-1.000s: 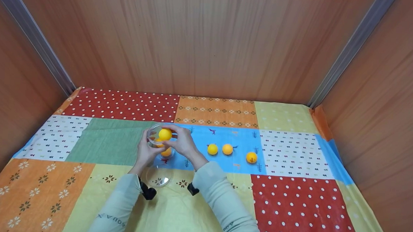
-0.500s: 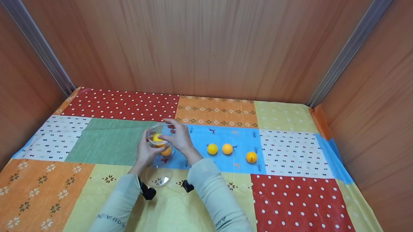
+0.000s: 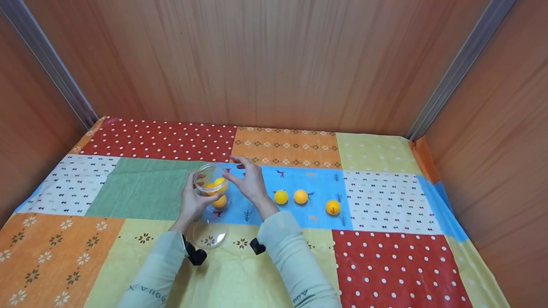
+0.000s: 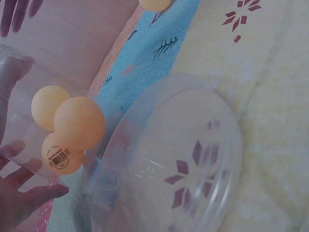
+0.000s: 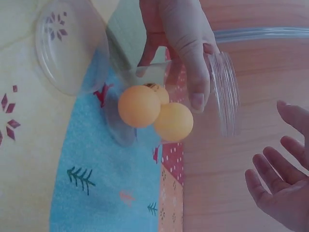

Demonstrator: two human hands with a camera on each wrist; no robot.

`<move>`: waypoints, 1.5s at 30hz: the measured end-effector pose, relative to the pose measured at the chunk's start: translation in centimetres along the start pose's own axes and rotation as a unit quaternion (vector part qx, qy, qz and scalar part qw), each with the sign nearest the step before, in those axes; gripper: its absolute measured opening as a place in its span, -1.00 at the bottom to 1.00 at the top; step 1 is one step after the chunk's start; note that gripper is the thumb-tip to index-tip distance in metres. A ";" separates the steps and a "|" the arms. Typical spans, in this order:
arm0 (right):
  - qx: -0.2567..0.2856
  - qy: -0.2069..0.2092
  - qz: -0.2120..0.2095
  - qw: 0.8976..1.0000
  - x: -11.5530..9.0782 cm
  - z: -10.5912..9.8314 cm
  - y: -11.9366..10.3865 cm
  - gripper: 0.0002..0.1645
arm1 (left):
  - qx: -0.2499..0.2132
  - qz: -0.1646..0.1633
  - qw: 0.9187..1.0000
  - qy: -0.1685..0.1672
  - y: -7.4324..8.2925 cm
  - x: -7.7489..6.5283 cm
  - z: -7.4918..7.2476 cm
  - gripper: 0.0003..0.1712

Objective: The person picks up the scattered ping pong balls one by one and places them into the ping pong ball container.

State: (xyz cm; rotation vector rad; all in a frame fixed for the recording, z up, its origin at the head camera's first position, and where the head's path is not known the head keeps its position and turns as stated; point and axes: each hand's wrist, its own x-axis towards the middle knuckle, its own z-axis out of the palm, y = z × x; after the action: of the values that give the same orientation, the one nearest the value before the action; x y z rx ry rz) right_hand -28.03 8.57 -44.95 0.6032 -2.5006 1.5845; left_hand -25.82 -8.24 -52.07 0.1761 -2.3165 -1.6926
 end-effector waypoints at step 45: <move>0.004 0.201 0.131 0.971 -7.5 -11.7 8.1 -0.47 | 0.008 0.024 1.000 0.008 -0.2 -0.1 0.1 -0.09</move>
State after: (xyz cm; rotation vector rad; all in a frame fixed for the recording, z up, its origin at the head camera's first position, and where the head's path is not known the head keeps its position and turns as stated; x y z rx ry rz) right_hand -25.63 24.02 -48.90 -0.0571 -2.3313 1.6022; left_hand -25.75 -8.24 -52.34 0.1357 -2.3043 -1.6430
